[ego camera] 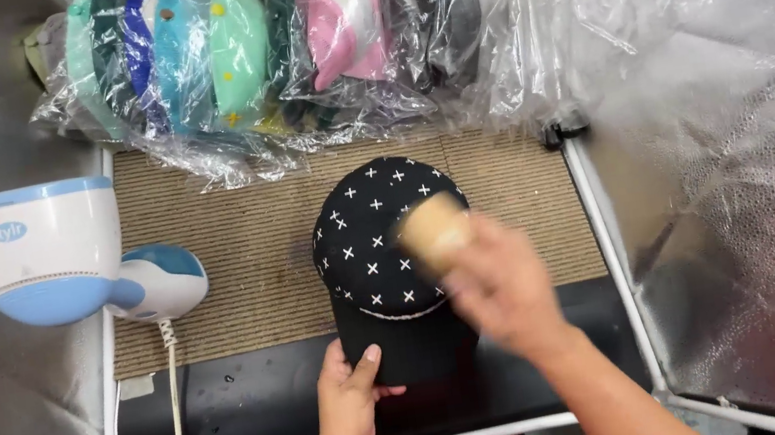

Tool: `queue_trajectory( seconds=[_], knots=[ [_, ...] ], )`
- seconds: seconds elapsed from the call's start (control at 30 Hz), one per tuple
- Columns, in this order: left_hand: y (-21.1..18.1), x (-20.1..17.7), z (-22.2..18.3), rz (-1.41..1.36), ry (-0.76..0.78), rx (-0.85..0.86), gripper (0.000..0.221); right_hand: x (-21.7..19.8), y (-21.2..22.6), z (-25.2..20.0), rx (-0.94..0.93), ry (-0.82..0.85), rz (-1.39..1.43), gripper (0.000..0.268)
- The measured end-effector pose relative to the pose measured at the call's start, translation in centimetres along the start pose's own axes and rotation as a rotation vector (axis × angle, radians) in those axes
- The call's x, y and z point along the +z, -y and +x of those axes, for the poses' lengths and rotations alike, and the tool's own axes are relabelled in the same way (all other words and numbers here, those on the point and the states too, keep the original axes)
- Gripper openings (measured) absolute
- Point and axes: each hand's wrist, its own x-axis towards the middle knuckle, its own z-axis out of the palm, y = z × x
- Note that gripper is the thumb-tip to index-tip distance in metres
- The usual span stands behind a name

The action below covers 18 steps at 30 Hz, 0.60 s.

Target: Brushing lint or dust off various baseball caps using a wooden brush at a workstation.

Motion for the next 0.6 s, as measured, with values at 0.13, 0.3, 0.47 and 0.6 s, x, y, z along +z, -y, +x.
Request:
queue_trajectory(
  seconds=[0.13,0.3,0.47,0.6],
  knots=[
    [0.4,-0.4,-0.7,0.052,-0.018,-0.036,0.047,1.8,-2.6,-4.4,0.734,-0.29,0.043,0.04],
    [-0.2,0.5,0.4,0.019,-0.01,-0.006,0.034,4.8,-4.3,-5.2,0.985,-0.207,0.212,0.057],
    [-1.0,0.5,-0.1,0.047,-0.005,-0.036,0.04,5.0,-11.2,-10.3,1.272,-0.55,0.84,0.034],
    [-1.2,0.5,-0.8,0.029,-0.019,-0.06,0.042,2.3,-12.2,-12.8,1.278,-0.515,0.797,0.036]
  ],
)
